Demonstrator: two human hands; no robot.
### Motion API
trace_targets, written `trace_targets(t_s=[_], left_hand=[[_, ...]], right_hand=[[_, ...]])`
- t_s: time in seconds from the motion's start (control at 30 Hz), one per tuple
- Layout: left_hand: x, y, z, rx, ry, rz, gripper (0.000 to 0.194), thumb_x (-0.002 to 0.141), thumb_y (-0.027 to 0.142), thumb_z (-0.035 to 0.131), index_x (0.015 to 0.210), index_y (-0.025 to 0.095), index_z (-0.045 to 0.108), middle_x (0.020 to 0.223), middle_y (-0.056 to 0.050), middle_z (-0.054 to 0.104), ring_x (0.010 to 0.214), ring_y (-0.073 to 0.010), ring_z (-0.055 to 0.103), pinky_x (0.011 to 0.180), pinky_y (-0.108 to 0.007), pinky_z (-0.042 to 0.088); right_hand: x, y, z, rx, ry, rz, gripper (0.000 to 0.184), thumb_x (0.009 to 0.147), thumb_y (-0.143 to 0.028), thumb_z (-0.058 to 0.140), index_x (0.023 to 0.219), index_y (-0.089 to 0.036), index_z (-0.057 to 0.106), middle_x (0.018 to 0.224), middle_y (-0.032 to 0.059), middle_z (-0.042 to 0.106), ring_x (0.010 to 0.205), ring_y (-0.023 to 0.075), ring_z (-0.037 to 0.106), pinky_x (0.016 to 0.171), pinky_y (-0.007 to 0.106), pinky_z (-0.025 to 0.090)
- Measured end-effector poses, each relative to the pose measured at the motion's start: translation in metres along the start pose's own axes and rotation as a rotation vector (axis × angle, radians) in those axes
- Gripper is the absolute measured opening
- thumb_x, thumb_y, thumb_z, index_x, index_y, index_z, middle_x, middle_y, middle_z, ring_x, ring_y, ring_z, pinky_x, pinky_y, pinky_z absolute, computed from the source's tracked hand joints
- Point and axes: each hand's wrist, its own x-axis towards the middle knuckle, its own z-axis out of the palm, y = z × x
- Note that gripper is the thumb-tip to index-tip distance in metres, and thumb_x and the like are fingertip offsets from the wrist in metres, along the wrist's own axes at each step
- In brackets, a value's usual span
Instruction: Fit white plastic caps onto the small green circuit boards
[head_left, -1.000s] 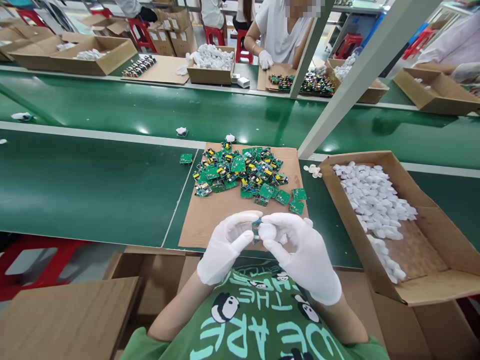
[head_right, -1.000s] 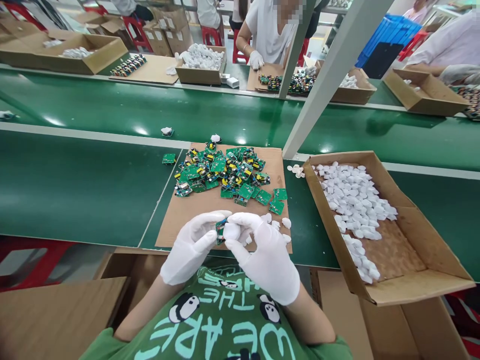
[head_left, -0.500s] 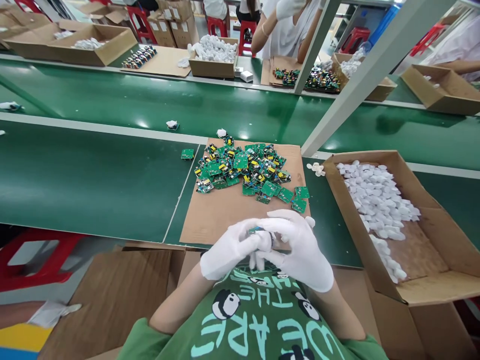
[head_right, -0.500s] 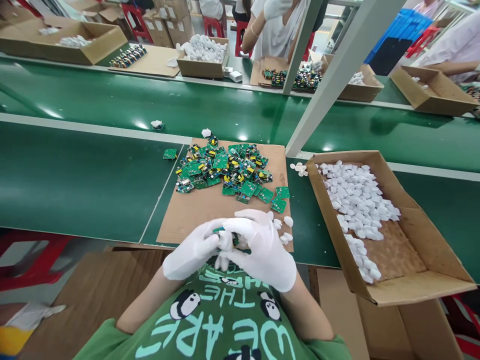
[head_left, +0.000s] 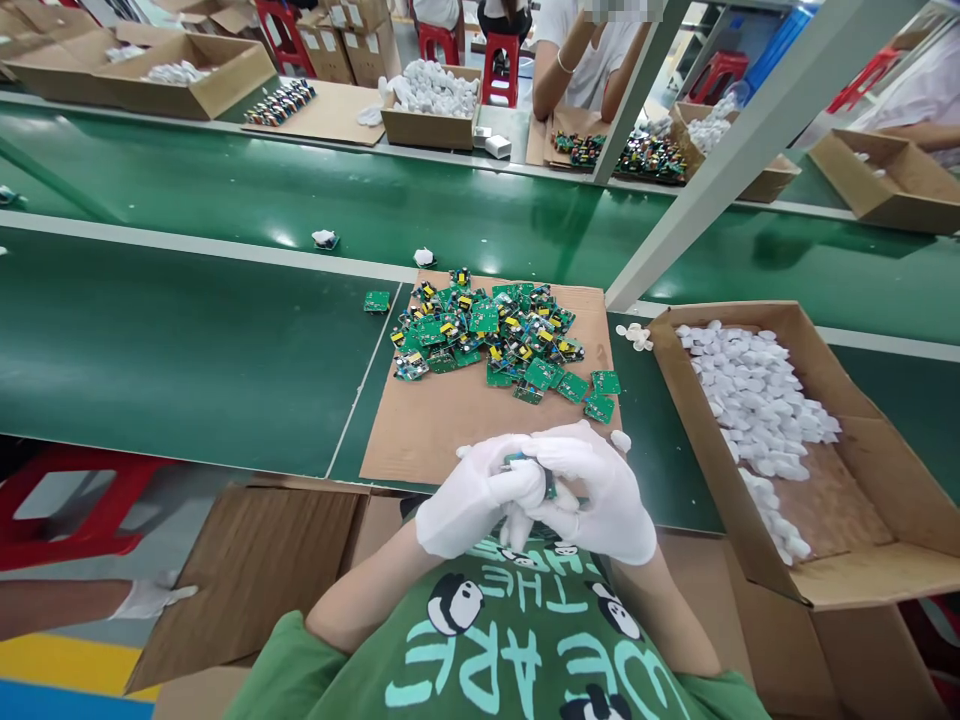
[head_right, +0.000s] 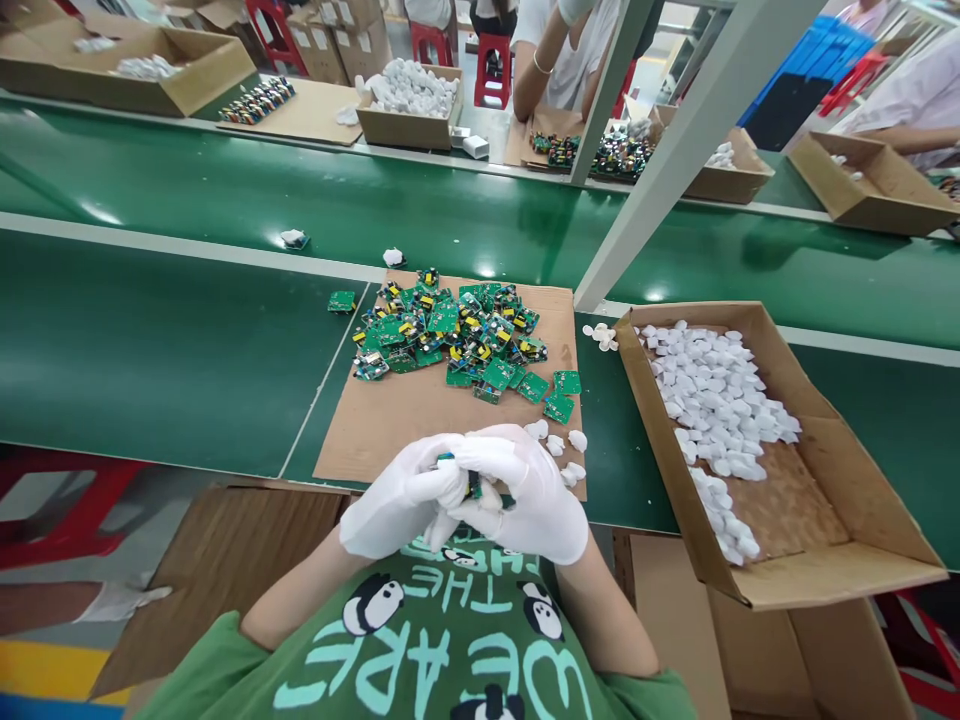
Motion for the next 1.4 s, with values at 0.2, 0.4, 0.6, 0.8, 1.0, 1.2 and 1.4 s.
trace_targets(t_s=[0.2,0.4,0.6,0.8,1.0,1.2,1.4], left_hand=[[0.000,-0.002,-0.003,-0.009,-0.124,-0.015,0.039,0.084,0.049,0.066,0.104,0.016,0.062,0.081,-0.004,0.070,0.038,-0.0083,0.056,0.033,-0.017,0.043],[-0.003,-0.003,-0.006,0.105,-0.068,0.013,0.045,0.083,0.051,0.067,0.105,0.013,0.059,0.083,-0.006,0.070,0.036,-0.0067,0.054,0.031,-0.016,0.039],[-0.002,-0.002,-0.004,-0.129,-0.186,-0.051,0.049,0.080,0.057,0.068,0.102,0.014,0.059,0.076,-0.002,0.063,0.040,-0.0054,0.048,0.036,-0.017,0.037],[-0.005,-0.008,-0.006,-0.198,-0.207,-0.047,0.050,0.084,0.056,0.066,0.111,0.014,0.060,0.068,0.003,0.054,0.040,-0.0051,0.047,0.038,-0.017,0.033],[-0.004,0.008,0.000,0.170,-0.181,0.031,0.018,0.078,0.028,0.064,0.089,0.015,0.057,0.070,0.001,0.059,0.047,-0.0081,0.048,0.043,-0.021,0.036],[-0.005,0.013,0.001,0.345,-0.056,0.022,0.019,0.072,0.020,0.059,0.090,0.016,0.055,0.063,0.006,0.051,0.044,-0.0080,0.044,0.045,-0.022,0.035],[-0.006,0.008,-0.011,0.156,-0.262,0.078,0.024,0.085,0.040,0.060,0.087,0.016,0.056,0.069,0.002,0.056,0.045,-0.0072,0.048,0.045,-0.021,0.037]], right_hand=[[-0.006,0.005,0.004,-0.037,0.050,0.006,0.038,0.084,-0.038,0.074,0.118,-0.031,0.058,0.100,0.0045,0.074,0.104,0.0260,0.068,0.088,0.042,0.056],[-0.002,0.010,0.006,-0.122,0.054,-0.160,0.037,0.088,-0.047,0.069,0.117,-0.028,0.056,0.096,0.0045,0.075,0.096,0.0241,0.071,0.082,0.039,0.057],[0.006,0.001,0.004,-0.093,0.073,-0.163,0.032,0.096,-0.046,0.056,0.120,-0.025,0.058,0.099,0.0070,0.072,0.091,0.0241,0.068,0.077,0.038,0.056],[0.012,-0.005,0.002,-0.142,0.049,-0.253,0.023,0.102,-0.041,0.043,0.107,-0.027,0.061,0.103,0.0055,0.066,0.086,0.0208,0.066,0.072,0.036,0.054],[0.012,-0.004,-0.003,-0.227,-0.058,-0.189,0.034,0.098,-0.045,0.053,0.119,-0.019,0.056,0.095,0.0081,0.066,0.090,0.0213,0.064,0.079,0.036,0.054],[0.011,0.000,-0.006,-0.230,-0.161,-0.228,0.017,0.098,-0.032,0.054,0.111,-0.022,0.058,0.095,0.0056,0.066,0.091,0.0187,0.064,0.081,0.034,0.052],[0.012,0.001,-0.007,-0.236,-0.151,-0.239,0.040,0.102,-0.052,0.038,0.123,-0.023,0.055,0.097,0.0080,0.066,0.094,0.0229,0.065,0.082,0.040,0.053]])
